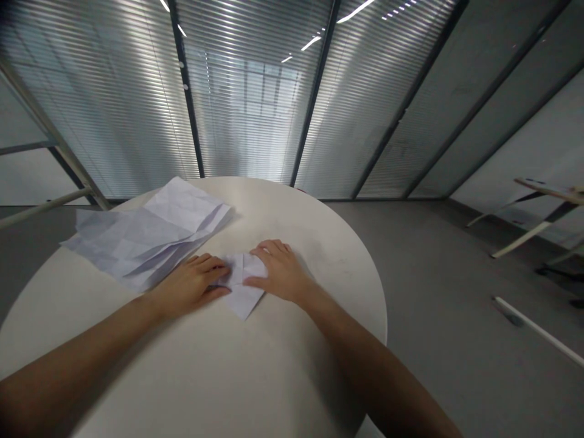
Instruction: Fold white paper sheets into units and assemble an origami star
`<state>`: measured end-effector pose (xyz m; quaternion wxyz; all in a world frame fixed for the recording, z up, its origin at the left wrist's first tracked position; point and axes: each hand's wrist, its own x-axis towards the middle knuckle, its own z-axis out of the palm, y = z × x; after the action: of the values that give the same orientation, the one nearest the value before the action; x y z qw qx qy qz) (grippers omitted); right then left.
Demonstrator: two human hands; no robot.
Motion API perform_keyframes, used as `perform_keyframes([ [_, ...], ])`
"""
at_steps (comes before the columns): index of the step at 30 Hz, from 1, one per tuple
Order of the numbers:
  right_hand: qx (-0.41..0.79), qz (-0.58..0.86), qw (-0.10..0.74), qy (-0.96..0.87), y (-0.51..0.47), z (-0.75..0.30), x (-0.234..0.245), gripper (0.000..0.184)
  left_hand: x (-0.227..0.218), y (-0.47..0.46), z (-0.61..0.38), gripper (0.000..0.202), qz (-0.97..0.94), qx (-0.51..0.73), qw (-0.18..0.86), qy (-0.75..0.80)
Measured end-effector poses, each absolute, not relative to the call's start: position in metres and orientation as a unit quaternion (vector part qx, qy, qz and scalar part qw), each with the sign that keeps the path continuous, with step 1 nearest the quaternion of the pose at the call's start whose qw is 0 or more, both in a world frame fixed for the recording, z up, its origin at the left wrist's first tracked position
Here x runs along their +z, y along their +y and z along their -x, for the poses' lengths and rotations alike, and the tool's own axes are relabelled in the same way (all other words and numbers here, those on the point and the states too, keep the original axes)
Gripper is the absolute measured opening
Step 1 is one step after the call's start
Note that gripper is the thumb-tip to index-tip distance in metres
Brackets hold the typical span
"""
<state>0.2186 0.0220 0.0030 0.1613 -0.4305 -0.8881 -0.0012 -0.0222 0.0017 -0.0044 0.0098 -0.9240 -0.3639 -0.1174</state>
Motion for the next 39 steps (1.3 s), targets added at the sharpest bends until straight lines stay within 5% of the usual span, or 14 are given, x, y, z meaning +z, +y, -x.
perform_keyframes([
  [3,0.058,0.375,0.111,-0.918,0.021,-0.221,0.004,0.057,-0.006,0.004,0.022,0.023,0.927,-0.104,0.047,-0.357],
  [9,0.086,0.412,0.105,-0.901,0.022,-0.222,0.008,0.030,-0.010,0.008,0.026,0.025,0.911,-0.117,0.039,-0.394],
  [19,-0.022,0.499,0.102,-0.860,0.030,-0.217,0.001,0.034,-0.013,0.013,0.025,0.034,0.877,-0.166,0.100,-0.439],
  [25,0.092,0.344,0.105,-0.929,0.029,-0.230,0.006,0.026,-0.005,0.011,0.032,0.048,0.932,-0.113,-0.027,-0.343],
  [30,0.216,0.312,0.061,-0.923,0.029,-0.247,0.010,0.078,0.006,0.004,0.035,0.046,0.933,-0.097,-0.064,-0.341],
  [33,0.218,0.317,0.068,-0.920,0.032,-0.250,0.010,0.061,0.004,0.003,0.034,0.039,0.932,-0.108,-0.066,-0.339],
  [36,0.240,0.311,0.111,-0.913,0.033,-0.247,0.008,0.035,0.001,0.004,0.031,0.053,0.934,-0.125,-0.065,-0.330],
  [39,0.291,0.364,0.175,-0.867,0.034,-0.242,0.008,0.026,-0.002,0.006,0.028,0.035,0.921,-0.166,-0.087,-0.343],
])
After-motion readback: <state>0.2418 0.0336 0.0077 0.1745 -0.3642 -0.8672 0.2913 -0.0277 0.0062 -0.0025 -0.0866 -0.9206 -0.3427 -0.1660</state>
